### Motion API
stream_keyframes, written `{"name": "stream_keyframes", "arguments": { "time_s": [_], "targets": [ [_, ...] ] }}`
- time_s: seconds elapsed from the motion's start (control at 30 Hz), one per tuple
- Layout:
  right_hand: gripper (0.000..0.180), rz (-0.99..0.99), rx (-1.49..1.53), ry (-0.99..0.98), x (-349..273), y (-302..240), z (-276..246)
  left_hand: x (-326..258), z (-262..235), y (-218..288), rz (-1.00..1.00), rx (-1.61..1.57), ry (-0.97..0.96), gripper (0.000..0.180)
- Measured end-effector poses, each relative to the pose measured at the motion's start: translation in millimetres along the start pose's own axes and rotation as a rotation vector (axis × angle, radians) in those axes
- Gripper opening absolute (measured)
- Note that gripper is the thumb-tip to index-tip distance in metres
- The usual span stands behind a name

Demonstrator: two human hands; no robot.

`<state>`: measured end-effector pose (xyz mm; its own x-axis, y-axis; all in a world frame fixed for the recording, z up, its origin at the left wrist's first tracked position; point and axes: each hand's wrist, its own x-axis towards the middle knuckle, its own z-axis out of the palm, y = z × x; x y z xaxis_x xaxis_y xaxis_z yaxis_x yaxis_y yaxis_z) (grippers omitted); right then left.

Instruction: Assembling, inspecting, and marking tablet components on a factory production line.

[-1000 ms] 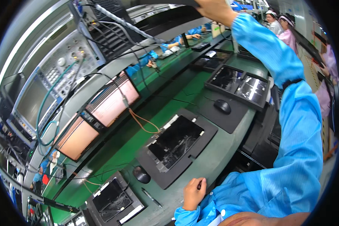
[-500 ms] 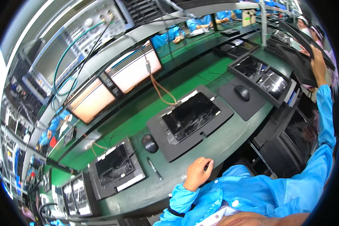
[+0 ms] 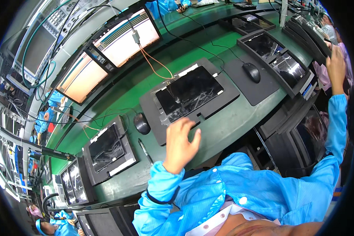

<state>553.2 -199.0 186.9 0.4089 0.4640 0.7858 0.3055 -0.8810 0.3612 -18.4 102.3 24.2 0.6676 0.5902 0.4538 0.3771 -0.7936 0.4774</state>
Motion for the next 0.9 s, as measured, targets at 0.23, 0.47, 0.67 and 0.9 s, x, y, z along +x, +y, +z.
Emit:
{"name": "stream_keyframes", "arguments": {
  "time_s": [0.23, 0.47, 0.67, 0.9],
  "targets": [
    [0.024, -0.831, 1.335, 0.056, -44, -317, -88, 62, 49, -44, -0.089, 0.376, -0.099, 0.081],
    [0.019, -1.040, 1.388, -0.304, -74, -438, -35, 59, 66, -46, -0.131, 0.362, -0.217, 0.088],
    [0.017, -1.265, 1.413, -0.471, -29, -442, -41, 71, 66, -30, -0.105, 0.400, -0.049, 0.090],
    [0.026, -1.082, 1.461, -0.833, 12, -391, -110, 80, 69, -38, 0.158, 0.526, 0.069, 0.060]
  ]
}}
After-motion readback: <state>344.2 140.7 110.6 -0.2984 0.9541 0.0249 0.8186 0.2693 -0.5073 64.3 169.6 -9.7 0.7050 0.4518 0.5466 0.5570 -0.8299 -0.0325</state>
